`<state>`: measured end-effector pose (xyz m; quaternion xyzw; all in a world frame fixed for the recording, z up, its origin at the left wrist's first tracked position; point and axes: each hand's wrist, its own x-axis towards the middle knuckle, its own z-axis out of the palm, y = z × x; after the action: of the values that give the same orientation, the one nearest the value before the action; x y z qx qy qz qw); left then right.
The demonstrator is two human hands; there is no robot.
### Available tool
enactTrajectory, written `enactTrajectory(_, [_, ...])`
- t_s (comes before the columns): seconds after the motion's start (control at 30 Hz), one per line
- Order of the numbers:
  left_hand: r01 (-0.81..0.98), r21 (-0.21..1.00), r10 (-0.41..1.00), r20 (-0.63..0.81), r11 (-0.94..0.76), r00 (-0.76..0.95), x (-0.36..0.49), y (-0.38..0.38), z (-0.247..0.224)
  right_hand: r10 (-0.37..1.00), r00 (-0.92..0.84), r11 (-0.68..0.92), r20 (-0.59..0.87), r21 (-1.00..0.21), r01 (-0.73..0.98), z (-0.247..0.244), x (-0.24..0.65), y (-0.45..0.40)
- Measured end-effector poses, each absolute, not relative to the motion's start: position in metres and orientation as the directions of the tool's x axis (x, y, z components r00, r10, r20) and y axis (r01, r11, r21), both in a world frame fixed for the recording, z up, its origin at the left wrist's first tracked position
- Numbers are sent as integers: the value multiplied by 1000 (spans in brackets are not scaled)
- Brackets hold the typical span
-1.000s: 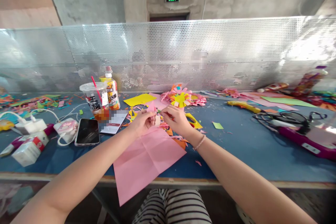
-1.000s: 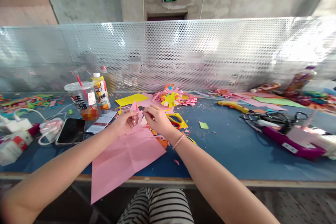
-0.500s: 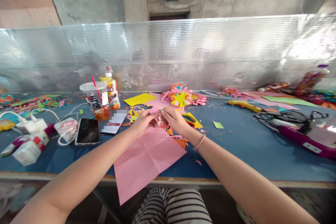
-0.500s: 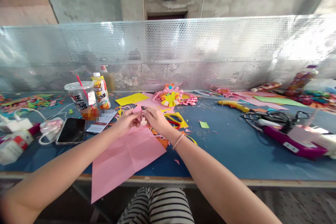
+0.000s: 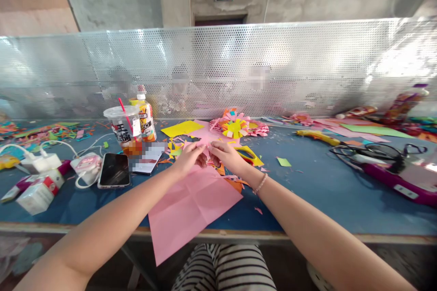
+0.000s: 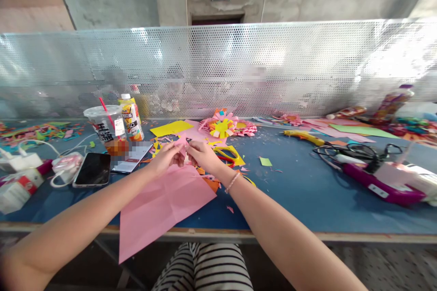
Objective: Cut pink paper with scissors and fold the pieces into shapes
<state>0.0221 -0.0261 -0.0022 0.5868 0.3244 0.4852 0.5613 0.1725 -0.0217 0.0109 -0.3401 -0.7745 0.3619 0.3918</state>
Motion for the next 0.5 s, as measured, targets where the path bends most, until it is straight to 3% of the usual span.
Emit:
enactTrajectory(0.13, [-192, 967, 927, 219, -166, 303, 22, -28, -1, 827, -439, 443, 352, -888, 123, 9, 173, -19])
enactTrajectory(0.5, [-105, 965, 918, 260, -239, 300, 19, -27, 0, 803, -455, 503, 386, -848, 169, 15, 177, -24])
